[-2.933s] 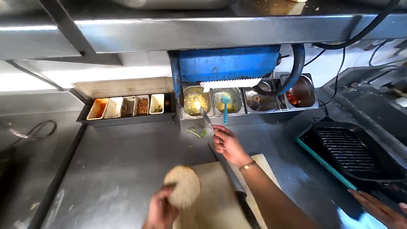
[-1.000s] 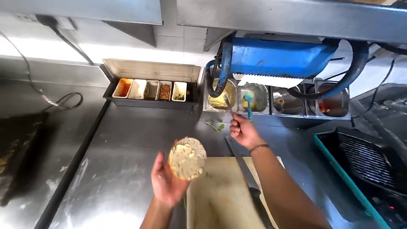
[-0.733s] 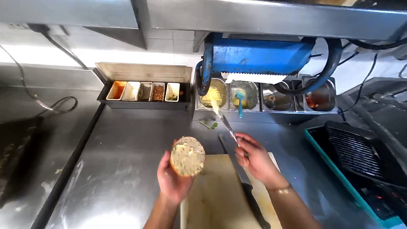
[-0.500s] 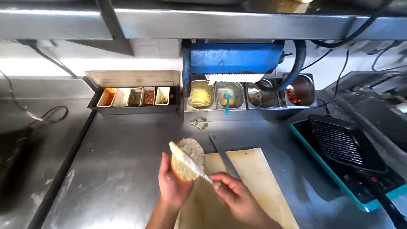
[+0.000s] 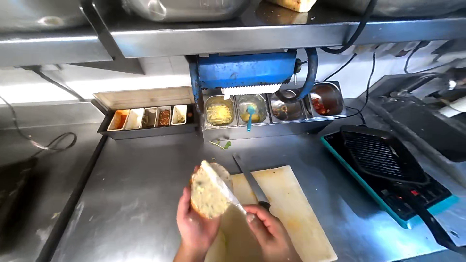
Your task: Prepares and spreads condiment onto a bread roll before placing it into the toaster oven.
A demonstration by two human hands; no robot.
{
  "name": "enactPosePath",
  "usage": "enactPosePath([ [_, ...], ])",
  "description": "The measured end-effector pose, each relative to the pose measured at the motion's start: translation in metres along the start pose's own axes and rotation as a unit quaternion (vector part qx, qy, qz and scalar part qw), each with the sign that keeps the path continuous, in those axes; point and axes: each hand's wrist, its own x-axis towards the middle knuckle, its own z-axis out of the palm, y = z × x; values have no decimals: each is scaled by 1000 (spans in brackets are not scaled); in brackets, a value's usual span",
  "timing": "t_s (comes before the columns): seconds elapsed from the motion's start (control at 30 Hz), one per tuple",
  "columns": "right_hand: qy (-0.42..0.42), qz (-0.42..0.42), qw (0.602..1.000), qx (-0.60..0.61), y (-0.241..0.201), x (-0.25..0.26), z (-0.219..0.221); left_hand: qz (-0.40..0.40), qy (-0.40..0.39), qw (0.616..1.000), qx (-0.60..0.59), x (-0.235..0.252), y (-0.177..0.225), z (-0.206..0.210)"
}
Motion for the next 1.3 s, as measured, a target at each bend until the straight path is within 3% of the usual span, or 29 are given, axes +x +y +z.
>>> enactPosePath([
  [0.1, 34, 14, 999, -5, 3, -3, -9, 19, -3, 1000, -17, -3, 1, -3],
  [0.23, 54, -53, 996, -41, 0, -14, -15, 18, 9, 998, -59, -2, 5, -2],
  [0.47, 81, -97, 963, -237, -4, -16, 14, 48, 30, 998, -20, 4, -2, 2],
  [0.57, 66, -132, 960, -237, -2, -23, 17, 65, 33, 997, -12, 5, -2, 2],
  [0.7, 106, -150, 952, -244, -1, -9, 15, 68, 35, 997, -2, 4, 2, 5],
  [0.87, 62, -184, 950, -245, 0, -10, 19, 58, 22, 998, -7, 6, 3, 6],
  [1.0, 85, -189, 945, -252, 2, 4, 10, 39, 16, 999, -20, 3, 6, 7],
  [1.13, 7, -217, 949, -228, 2, 0, 4, 19, 17, 1000, -16, 7, 10, 10],
  [1.3, -14, -240, 940, -241, 14, 21, -16, -45, 33, 998, -12, 7, 20, 16],
])
